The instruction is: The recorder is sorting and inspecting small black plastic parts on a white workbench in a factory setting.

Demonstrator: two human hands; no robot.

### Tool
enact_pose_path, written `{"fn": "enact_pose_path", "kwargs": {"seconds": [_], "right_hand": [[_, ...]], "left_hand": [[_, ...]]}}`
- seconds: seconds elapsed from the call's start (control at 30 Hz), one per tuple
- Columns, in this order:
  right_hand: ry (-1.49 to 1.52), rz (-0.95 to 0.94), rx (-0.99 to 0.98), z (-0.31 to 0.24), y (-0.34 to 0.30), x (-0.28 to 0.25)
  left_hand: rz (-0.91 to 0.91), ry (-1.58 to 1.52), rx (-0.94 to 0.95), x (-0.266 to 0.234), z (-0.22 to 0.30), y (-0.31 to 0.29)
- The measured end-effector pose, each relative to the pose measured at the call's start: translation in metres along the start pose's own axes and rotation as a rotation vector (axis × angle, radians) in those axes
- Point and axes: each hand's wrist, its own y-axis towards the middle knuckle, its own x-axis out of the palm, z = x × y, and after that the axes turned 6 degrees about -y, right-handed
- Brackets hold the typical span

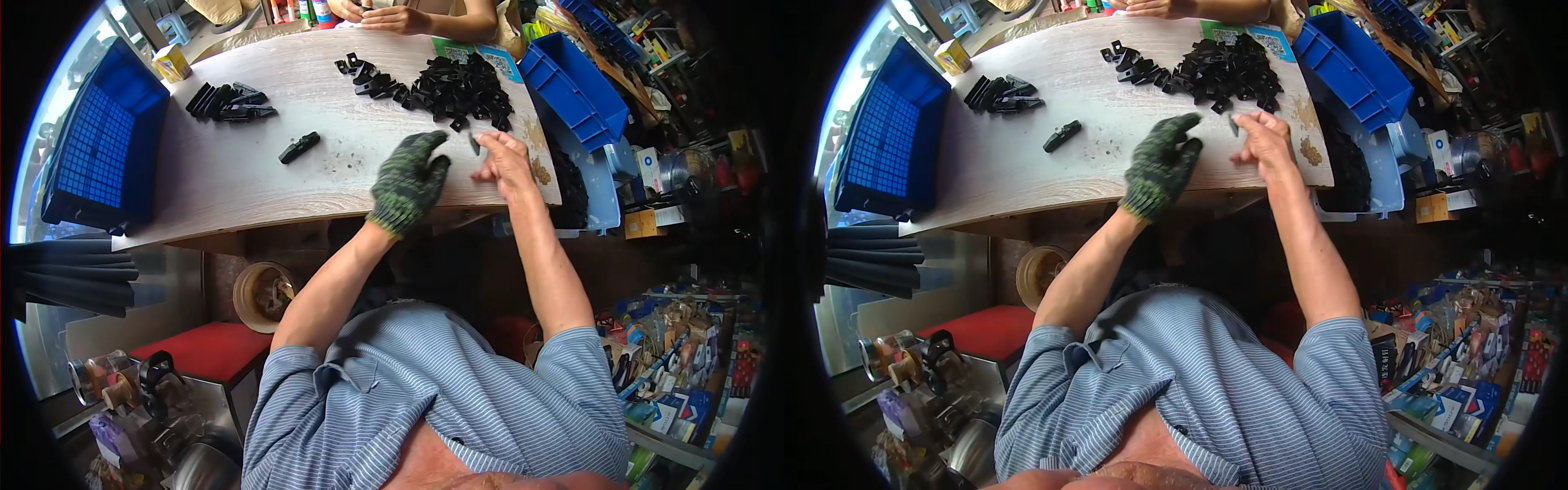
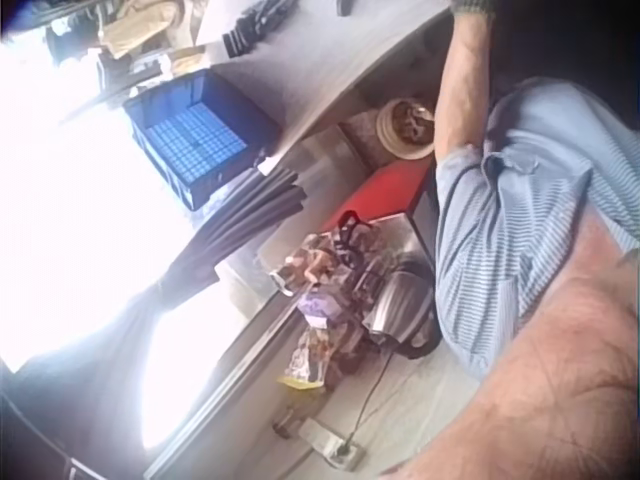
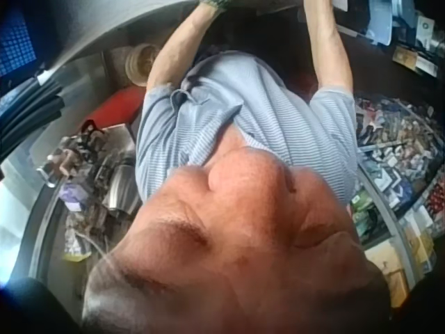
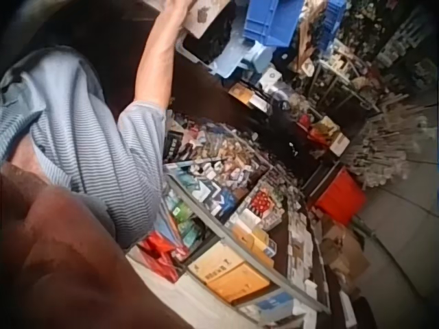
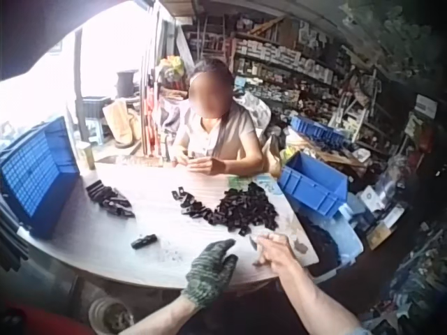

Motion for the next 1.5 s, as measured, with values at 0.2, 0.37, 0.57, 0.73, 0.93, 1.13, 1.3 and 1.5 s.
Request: {"fn": "enact_pose_path", "kwargs": {"seconds": [0.2,0.37,0.57,0.73,0.93,1.13,1.3,1.5], "right_hand": [[0.095,-0.083,-0.124,0.023,-0.011,0.016],[0.056,-0.016,-0.176,0.028,-0.01,0.02],[0.002,-0.006,-0.187,0.023,-0.015,0.031],[-0.013,-0.036,-0.185,0.023,-0.017,0.031],[0.111,-0.066,-0.193,0.028,-0.023,0.037],[0.216,0.004,-0.154,0.03,-0.036,0.05],[0.27,-0.011,-0.033,0.009,-0.055,0.064],[0.254,-0.001,-0.046,0.009,-0.055,0.062]], "left_hand": [[-0.153,0.047,0.058,0.024,-0.014,0.021],[-0.118,-0.006,-0.008,0.032,-0.016,0.023],[0.031,-0.503,-0.391,0.034,-0.024,0.022],[0.141,-0.579,-0.328,0.034,0.0,0.019],[0.134,-0.423,-0.172,0.038,-0.003,0.008],[0.071,0.141,0.063,0.012,0.016,-0.004],[0.359,0.73,0.139,-0.102,-0.013,-0.002],[0.038,1.086,-0.009,-0.165,-0.022,0.006]]}}
